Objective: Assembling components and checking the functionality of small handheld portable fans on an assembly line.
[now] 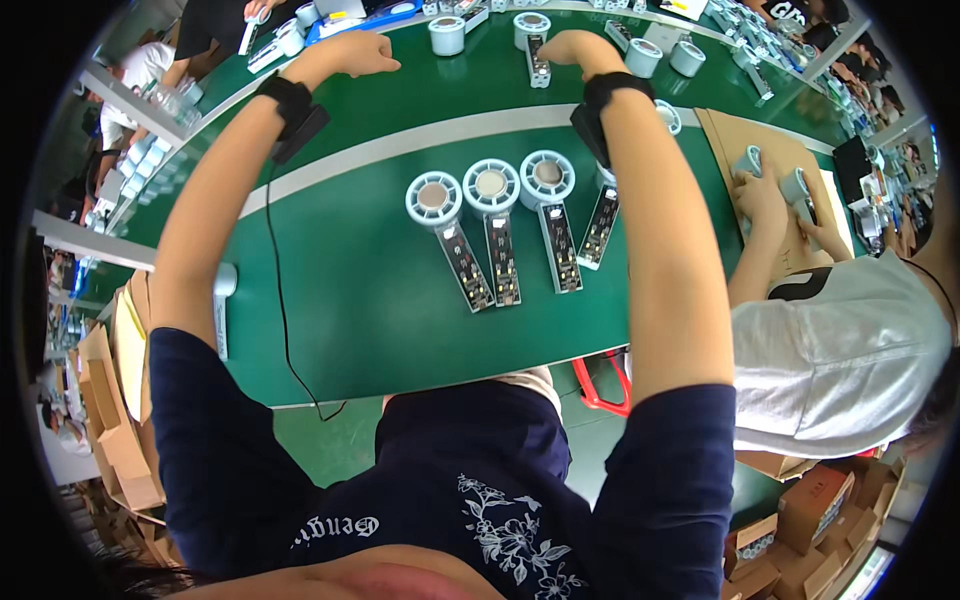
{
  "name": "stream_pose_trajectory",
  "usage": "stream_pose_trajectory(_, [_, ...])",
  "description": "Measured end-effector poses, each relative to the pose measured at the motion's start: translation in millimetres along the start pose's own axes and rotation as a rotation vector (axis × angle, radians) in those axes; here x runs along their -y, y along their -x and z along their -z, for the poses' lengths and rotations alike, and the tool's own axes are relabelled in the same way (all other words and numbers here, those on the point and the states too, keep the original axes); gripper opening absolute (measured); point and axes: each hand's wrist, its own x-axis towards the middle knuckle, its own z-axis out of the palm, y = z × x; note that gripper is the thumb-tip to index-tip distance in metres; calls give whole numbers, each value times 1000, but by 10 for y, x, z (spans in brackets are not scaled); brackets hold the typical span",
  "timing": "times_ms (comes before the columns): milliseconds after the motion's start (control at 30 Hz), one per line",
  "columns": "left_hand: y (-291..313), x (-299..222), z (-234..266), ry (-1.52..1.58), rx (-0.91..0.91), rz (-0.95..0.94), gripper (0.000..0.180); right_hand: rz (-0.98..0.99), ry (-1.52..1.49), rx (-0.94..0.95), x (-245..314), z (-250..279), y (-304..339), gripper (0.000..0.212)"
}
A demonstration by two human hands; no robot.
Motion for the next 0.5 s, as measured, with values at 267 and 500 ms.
stream_pose_trajectory(267, [-1089, 133, -828, 471, -409, 351, 92, -211, -92, 125, 0, -398, -638, 77])
stream_pose_trajectory(500, [-1445, 275, -1188, 794, -789, 218, 88, -52, -24, 201, 49, -511, -715, 43])
